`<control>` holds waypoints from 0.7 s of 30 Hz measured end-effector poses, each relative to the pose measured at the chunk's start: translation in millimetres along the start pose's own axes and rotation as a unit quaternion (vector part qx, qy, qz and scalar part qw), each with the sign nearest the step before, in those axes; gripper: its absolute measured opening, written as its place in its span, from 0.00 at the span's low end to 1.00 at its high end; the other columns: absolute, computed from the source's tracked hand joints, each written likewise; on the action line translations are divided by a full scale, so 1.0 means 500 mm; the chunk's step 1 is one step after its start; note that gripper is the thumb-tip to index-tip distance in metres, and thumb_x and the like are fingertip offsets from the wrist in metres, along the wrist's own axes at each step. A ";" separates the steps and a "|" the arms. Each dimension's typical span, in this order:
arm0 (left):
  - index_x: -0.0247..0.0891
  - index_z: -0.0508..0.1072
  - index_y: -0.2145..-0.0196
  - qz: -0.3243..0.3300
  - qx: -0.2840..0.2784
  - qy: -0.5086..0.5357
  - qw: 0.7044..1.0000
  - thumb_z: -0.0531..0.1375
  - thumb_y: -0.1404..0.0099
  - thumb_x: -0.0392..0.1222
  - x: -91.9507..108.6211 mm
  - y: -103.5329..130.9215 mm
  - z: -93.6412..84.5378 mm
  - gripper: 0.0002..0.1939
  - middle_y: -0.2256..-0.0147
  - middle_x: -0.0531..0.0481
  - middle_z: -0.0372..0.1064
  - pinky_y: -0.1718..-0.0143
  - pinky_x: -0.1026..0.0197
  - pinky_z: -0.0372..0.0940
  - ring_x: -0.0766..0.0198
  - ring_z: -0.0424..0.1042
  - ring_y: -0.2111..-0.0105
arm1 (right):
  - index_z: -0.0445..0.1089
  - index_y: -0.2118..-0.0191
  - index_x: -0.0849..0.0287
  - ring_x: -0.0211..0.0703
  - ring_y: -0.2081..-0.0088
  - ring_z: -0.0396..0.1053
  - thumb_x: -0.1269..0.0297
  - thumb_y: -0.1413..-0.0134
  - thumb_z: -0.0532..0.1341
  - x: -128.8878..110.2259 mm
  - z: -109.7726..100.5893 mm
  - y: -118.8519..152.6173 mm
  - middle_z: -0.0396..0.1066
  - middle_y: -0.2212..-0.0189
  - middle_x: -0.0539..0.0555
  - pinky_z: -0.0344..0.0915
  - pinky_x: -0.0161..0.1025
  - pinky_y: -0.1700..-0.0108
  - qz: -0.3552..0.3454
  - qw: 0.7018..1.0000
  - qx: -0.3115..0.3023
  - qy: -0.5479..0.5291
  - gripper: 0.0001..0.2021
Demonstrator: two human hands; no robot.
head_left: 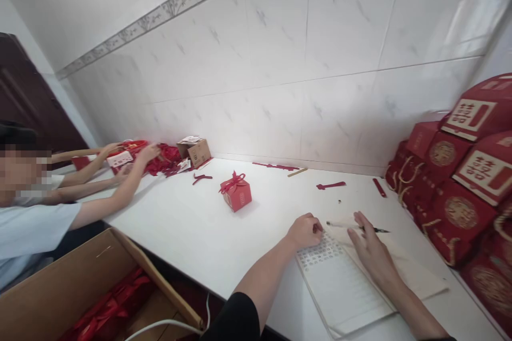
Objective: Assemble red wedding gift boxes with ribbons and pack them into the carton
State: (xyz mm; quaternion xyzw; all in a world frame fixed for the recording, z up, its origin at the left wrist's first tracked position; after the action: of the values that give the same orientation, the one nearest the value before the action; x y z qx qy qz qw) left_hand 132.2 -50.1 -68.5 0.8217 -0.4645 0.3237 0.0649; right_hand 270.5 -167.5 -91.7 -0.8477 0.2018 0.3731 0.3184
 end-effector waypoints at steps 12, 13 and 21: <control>0.34 0.73 0.72 0.009 0.000 0.026 1.000 0.53 0.46 0.29 0.001 -0.012 -0.010 0.09 0.67 0.48 0.67 0.63 0.64 0.64 0.66 0.68 0.70 | 0.59 0.44 0.60 0.54 0.42 0.55 0.52 0.44 0.49 -0.028 -0.008 -0.003 0.56 0.42 0.63 0.57 0.55 0.43 -0.016 1.000 -0.010 -0.006 0.25; 0.34 0.73 0.72 0.007 0.000 0.026 1.000 0.53 0.45 0.29 0.002 -0.012 -0.010 0.09 0.67 0.49 0.67 0.63 0.64 0.64 0.66 0.68 0.70 | 0.60 0.45 0.60 0.54 0.41 0.55 0.52 0.44 0.49 -0.028 -0.009 -0.003 0.56 0.41 0.63 0.56 0.55 0.43 -0.017 1.000 -0.010 -0.002 0.25; 0.35 0.73 0.72 0.006 0.001 0.022 1.000 0.52 0.45 0.29 0.001 -0.012 -0.008 0.10 0.67 0.49 0.67 0.65 0.65 0.65 0.68 0.68 0.71 | 0.64 0.48 0.58 0.54 0.42 0.55 0.53 0.44 0.49 -0.024 -0.008 -0.006 0.57 0.42 0.60 0.54 0.55 0.42 -0.028 0.999 -0.011 0.012 0.22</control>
State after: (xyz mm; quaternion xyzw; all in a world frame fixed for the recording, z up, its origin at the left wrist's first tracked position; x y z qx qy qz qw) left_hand 135.3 -45.3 -63.7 0.8117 -0.4674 0.3428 0.0728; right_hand 266.7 -166.9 -79.4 -0.8611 0.1774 0.3557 0.3171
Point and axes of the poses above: each hand's wrist, its own y-axis away from the middle knuckle, its own z-axis out of the palm, x = y × z, the point moved 3 cm from there along -y, towards the middle knuckle
